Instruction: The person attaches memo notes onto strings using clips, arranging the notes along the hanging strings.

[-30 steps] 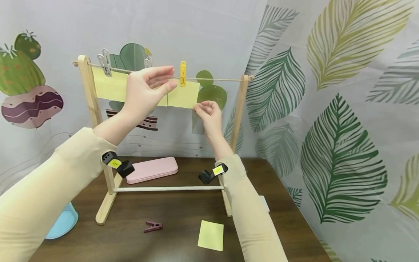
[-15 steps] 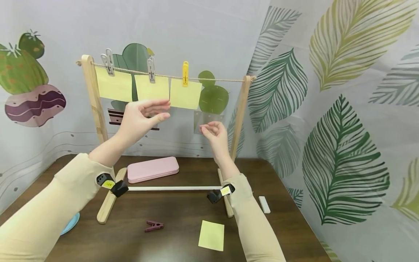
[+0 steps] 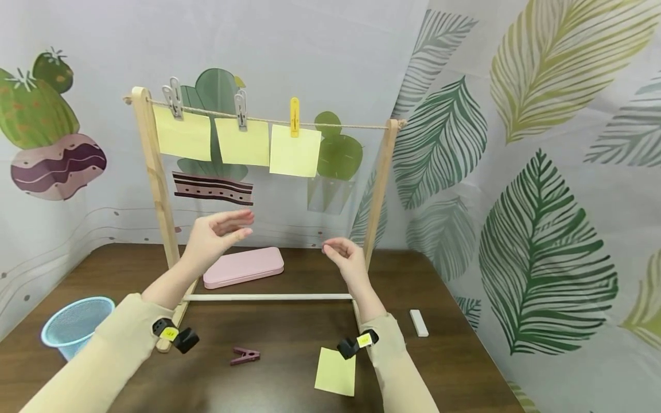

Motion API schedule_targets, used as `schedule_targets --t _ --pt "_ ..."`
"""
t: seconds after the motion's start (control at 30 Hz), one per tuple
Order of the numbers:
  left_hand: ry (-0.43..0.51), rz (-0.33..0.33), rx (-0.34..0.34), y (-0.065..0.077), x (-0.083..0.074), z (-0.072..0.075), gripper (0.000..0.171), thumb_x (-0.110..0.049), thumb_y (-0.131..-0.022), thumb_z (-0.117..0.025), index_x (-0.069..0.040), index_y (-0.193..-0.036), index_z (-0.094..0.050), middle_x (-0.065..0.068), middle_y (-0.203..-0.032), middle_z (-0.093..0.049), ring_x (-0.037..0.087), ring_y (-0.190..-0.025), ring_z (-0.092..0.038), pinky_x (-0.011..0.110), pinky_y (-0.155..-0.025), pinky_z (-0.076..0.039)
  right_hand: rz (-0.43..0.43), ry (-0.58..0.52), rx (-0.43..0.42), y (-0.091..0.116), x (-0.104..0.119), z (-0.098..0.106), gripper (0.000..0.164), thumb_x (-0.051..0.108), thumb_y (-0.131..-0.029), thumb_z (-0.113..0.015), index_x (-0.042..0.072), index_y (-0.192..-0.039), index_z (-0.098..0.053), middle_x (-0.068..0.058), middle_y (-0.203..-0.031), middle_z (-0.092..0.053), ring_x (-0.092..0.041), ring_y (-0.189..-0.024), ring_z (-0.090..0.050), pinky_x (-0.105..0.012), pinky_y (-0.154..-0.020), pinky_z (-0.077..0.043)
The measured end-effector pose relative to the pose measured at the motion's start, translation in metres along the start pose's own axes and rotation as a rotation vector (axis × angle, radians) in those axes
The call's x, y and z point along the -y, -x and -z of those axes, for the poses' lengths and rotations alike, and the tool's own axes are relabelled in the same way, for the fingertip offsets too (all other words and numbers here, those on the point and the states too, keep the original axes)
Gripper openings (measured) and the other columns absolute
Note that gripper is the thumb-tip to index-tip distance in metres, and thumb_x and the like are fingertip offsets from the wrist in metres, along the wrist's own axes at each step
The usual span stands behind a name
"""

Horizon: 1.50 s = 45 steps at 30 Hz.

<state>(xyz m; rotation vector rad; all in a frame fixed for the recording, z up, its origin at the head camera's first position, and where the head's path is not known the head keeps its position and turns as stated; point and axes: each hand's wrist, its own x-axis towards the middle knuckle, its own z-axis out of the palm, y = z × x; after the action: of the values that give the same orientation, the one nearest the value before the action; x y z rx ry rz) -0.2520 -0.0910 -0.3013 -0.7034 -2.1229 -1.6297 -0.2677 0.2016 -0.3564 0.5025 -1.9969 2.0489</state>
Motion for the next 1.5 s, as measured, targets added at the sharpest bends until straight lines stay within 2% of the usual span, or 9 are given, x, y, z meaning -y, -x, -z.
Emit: schedule_targets --t 0.1,0.3,0.5,0.67,0.8,0.97,1.13,1.27,1.5 --pt "0.016 0.031 -0.008 0.013 0.02 0.0 0.039 -0.012 -0.088 -0.073 0.002 -0.124 -0.064 0.019 -0.117 -0.07 0.02 -0.104 -0.069 0.016 -0.085 -0.052 -0.029 0.083 0.033 0.01 -0.015 0.007 0.027 0.002 -0.092 -0.063 -0.017 -0.111 -0.061 0.002 -0.096 -0.073 -0.006 -0.089 -0.068 -0.022 -0.085 -0.053" --pt "0.048 0.095 -0.04 0.041 0.052 -0.003 0.038 -0.009 -0.088 -0.072 0.006 -0.122 -0.064 0.025 -0.114 -0.069 -0.003 -0.096 -0.066 0.014 -0.083 -0.051 -0.097 0.216 0.12 0.024 -0.042 0.015 0.03 0.006 -0.092 -0.066 -0.011 -0.117 -0.063 -0.027 -0.117 -0.065 0.0 -0.093 -0.065 -0.019 -0.085 -0.051" --pt "0.075 0.12 -0.046 0.063 0.077 -0.007 0.037 -0.003 -0.087 -0.071 0.009 -0.121 -0.063 0.03 -0.113 -0.067 -0.003 -0.096 -0.066 0.015 -0.084 -0.052 -0.12 0.303 0.293 0.038 -0.056 0.022 0.035 0.007 -0.09 -0.068 -0.011 -0.118 -0.059 -0.031 -0.116 -0.064 -0.003 -0.092 -0.064 -0.021 -0.082 -0.053" --pt "0.074 0.207 -0.028 0.08 0.09 -0.007 0.04 -0.005 -0.087 -0.072 0.009 -0.123 -0.062 0.028 -0.115 -0.067 0.002 -0.097 -0.067 0.014 -0.082 -0.052 -0.129 0.348 0.469 0.047 -0.063 0.029 0.04 0.008 -0.087 -0.073 -0.013 -0.116 -0.058 -0.034 -0.112 -0.063 -0.017 -0.095 -0.065 -0.022 -0.082 -0.053" --pt "0.071 0.279 0.04 0.09 0.097 -0.007 0.044 -0.006 -0.087 -0.072 0.008 -0.127 -0.06 0.028 -0.117 -0.066 0.006 -0.099 -0.068 0.016 -0.082 -0.052 -0.192 0.352 0.591 0.052 -0.07 0.034 0.044 0.007 -0.084 -0.076 -0.014 -0.117 -0.057 -0.033 -0.11 -0.063 -0.031 -0.097 -0.065 -0.022 -0.082 -0.053" --pt "0.063 0.341 0.153 0.098 0.103 -0.005 0.048 -0.007 -0.087 -0.072 0.008 -0.129 -0.057 0.031 -0.12 -0.063 0.026 -0.104 -0.069 0.02 -0.082 -0.053 -0.298 0.346 0.681 0.06 -0.078 0.036 0.043 0.004 -0.078 -0.08 -0.01 -0.113 -0.06 -0.024 -0.106 -0.066 -0.025 -0.093 -0.064 -0.023 -0.081 -0.053" --pt "0.011 0.363 0.231 0.105 0.109 -0.002 0.052 -0.012 -0.085 -0.075 0.009 -0.129 -0.056 0.028 -0.117 -0.066 0.034 -0.108 -0.067 0.021 -0.083 -0.052 -0.36 0.345 0.723 0.065 -0.077 0.036 0.042 -0.002 -0.074 -0.081 -0.009 -0.11 -0.061 -0.017 -0.102 -0.067 -0.018 -0.089 -0.062 -0.023 -0.079 -0.053" --pt "-0.023 0.388 0.294 0.11 0.115 0.001 0.055 -0.014 -0.084 -0.076 0.006 -0.131 -0.056 0.023 -0.119 -0.067 0.033 -0.112 -0.065 0.033 -0.092 -0.051 -0.377 0.364 0.76 0.067 -0.077 0.036 0.042 -0.005 -0.071 -0.081 -0.01 -0.108 -0.061 -0.02 -0.1 -0.067 -0.018 -0.087 -0.062 -0.023 -0.078 -0.052" --pt "-0.031 0.339 0.496 0.114 0.119 0.006 0.059 -0.013 -0.079 -0.081 0.01 -0.127 -0.057 0.026 -0.122 -0.065 0.039 -0.11 -0.063 0.052 -0.095 -0.048 -0.356 0.405 0.807 0.072 -0.084 0.036 0.043 -0.009 -0.068 -0.081 -0.008 -0.106 -0.062 -0.018 -0.099 -0.068 -0.015 -0.086 -0.06 -0.026 -0.079 -0.052"
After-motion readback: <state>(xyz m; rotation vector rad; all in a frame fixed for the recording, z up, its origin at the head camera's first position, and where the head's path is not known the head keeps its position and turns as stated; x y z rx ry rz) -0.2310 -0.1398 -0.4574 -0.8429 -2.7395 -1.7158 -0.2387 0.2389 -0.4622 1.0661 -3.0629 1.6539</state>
